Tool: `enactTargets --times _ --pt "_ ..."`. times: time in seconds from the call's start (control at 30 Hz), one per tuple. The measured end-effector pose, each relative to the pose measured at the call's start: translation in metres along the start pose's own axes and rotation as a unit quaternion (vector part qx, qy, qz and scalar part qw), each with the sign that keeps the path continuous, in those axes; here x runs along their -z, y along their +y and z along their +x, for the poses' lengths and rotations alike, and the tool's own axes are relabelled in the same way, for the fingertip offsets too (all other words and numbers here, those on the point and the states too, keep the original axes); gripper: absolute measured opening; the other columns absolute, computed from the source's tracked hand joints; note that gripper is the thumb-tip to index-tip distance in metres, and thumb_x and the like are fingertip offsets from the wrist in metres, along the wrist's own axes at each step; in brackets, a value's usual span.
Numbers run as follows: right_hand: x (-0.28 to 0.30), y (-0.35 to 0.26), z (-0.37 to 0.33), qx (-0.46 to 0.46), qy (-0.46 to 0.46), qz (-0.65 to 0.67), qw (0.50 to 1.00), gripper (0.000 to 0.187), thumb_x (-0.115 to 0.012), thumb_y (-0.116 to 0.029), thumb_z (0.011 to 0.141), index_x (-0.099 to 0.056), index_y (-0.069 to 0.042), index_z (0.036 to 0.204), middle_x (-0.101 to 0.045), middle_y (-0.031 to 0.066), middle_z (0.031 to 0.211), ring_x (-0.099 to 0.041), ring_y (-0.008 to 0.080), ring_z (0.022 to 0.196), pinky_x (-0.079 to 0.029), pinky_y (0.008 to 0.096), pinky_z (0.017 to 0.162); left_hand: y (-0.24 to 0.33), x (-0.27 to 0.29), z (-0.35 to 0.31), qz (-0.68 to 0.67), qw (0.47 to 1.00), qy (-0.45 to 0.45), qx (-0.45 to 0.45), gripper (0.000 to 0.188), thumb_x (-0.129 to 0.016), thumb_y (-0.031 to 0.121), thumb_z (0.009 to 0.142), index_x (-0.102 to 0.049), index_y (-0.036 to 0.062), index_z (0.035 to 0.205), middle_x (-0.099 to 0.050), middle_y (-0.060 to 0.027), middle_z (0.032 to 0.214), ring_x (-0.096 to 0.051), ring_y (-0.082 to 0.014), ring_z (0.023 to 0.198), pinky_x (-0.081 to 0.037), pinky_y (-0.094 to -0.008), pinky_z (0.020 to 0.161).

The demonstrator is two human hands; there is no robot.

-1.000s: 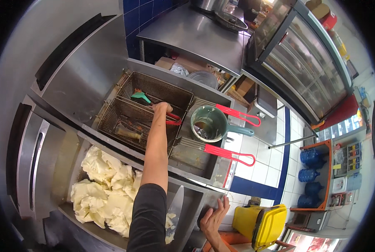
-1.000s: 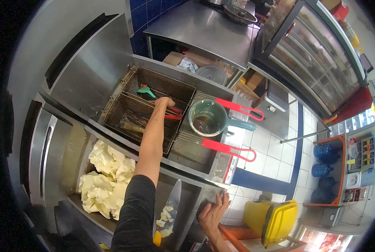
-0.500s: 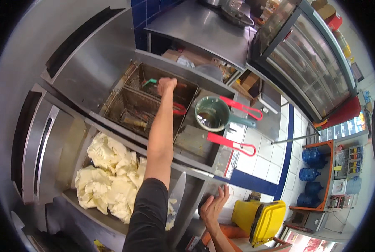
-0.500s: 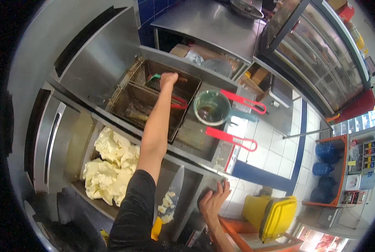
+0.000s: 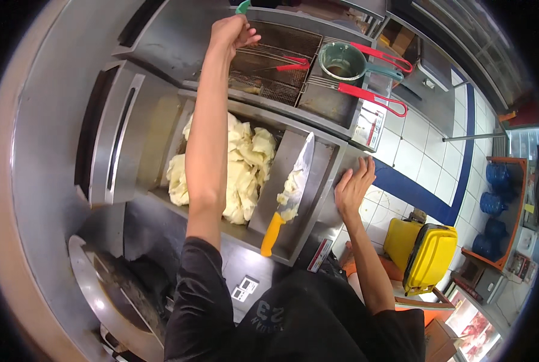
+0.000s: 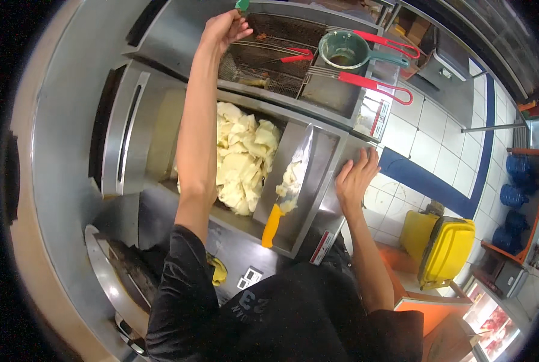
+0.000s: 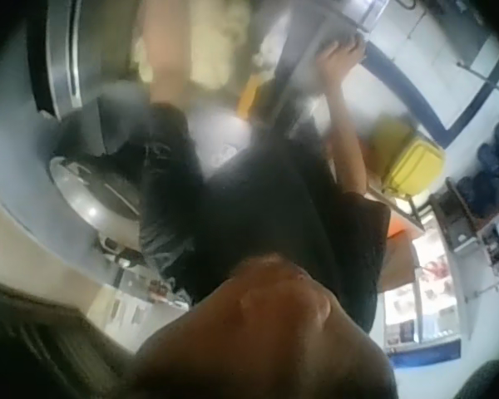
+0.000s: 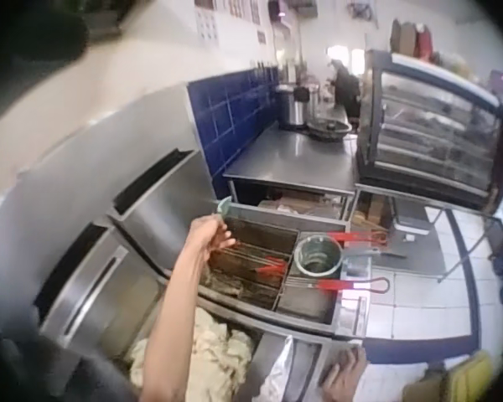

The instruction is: The person cuts blocks of solid fat inside a deep fryer using a knife, then uses a scraper and knife to press the fat down into the fryer.

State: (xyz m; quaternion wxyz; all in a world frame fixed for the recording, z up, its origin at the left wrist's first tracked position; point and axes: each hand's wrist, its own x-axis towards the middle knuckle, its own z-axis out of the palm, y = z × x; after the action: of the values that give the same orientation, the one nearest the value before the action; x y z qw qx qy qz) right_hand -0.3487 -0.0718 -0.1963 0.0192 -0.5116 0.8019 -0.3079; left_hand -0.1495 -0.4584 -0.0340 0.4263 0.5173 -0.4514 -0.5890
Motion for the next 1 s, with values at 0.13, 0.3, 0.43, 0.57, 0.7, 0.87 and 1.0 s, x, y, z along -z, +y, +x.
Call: enactTargets --times 0.13,0.3,0.43,0.57,0.7,0.87,1.0 --pt "-0.003 0.005 -0.004 0.006 0.019 0.008 1.0 0.043 -0.044 -0.02 0.095 -0.041 0.004 0.13 -0.032 0.0266 0.142 -0.028 0.0433 0.135 -0.023 0.0645 0.105 0.011 0.008 -0.126 -0.052 0.994 0.038 -0.086 0.022 -0.053 0.009 0.093 -0.052 0.0006 0.114 -0.063 -0.0093 0.097 -0.059 -0.0143 0.063 -0.059 -0.0324 0.057" --pt "0.013 -0.001 -0.008 0.016 0.054 0.039 0.998 0.042 -0.045 -0.02 0.095 -0.042 0.004 0.129 -0.036 0.0273 0.137 -0.034 0.0433 0.129 -0.028 0.0602 0.104 -0.014 0.023 -0.283 -0.01 0.986 0.083 -0.142 0.028 -0.053 0.014 0.097 -0.047 0.0031 0.122 -0.063 -0.0141 0.114 -0.055 -0.0103 0.057 -0.054 -0.0281 0.052" --pt "0.061 -0.041 -0.063 -0.061 -0.045 0.203 0.976 0.025 -0.052 -0.02 0.093 -0.058 0.0 0.107 -0.061 0.0177 0.085 -0.06 0.0339 0.086 -0.047 0.0434 0.079 -0.052 0.04 -0.391 -0.04 0.98 0.14 -0.139 0.032 -0.05 0.009 0.098 -0.04 0.0035 0.128 -0.059 -0.0165 0.121 -0.055 -0.0088 0.051 -0.052 -0.0249 0.047" --pt "0.082 -0.083 -0.164 -0.05 -0.313 0.243 0.917 0.025 -0.061 -0.029 0.088 -0.07 -0.006 0.091 -0.067 0.0159 0.072 -0.066 0.03 0.063 -0.051 0.0397 0.061 -0.088 0.048 -0.469 -0.073 0.974 0.185 -0.112 0.042 -0.049 0.01 0.098 -0.037 0.0051 0.137 -0.057 -0.0168 0.124 -0.052 -0.0077 0.055 -0.052 -0.0245 0.049" --pt "0.042 -0.1 -0.186 -0.132 -0.361 0.201 0.901 0.044 -0.067 -0.04 0.084 -0.07 0.001 0.098 -0.068 0.0151 0.072 -0.065 0.0235 0.064 -0.05 0.0357 0.062 -0.105 0.048 -0.516 -0.056 0.971 0.212 -0.096 0.042 -0.049 0.008 0.098 -0.039 0.0044 0.138 -0.057 -0.0156 0.124 -0.052 -0.0072 0.055 -0.052 -0.0242 0.048" --pt "0.01 -0.113 -0.187 -0.203 -0.42 0.203 0.861 0.05 -0.065 -0.049 0.083 -0.071 -0.001 0.094 -0.07 0.0181 0.077 -0.07 0.0313 0.079 -0.052 0.0398 0.071 -0.128 0.05 -0.556 -0.065 0.967 0.235 -0.073 0.044 -0.048 0.005 0.096 -0.038 0.0027 0.139 -0.058 -0.0143 0.121 -0.052 -0.0062 0.055 -0.052 -0.0234 0.048" --pt "-0.011 -0.113 -0.193 -0.236 -0.364 0.284 0.855 0.037 -0.069 -0.036 0.087 -0.069 0.0 0.098 -0.068 0.0086 0.078 -0.065 0.0145 0.071 -0.048 0.0288 0.064 -0.132 0.049 -0.578 -0.039 0.971 0.229 -0.06 0.046 -0.048 0.004 0.095 -0.037 0.0022 0.14 -0.059 -0.0139 0.12 -0.053 -0.0062 0.056 -0.052 -0.0231 0.048"
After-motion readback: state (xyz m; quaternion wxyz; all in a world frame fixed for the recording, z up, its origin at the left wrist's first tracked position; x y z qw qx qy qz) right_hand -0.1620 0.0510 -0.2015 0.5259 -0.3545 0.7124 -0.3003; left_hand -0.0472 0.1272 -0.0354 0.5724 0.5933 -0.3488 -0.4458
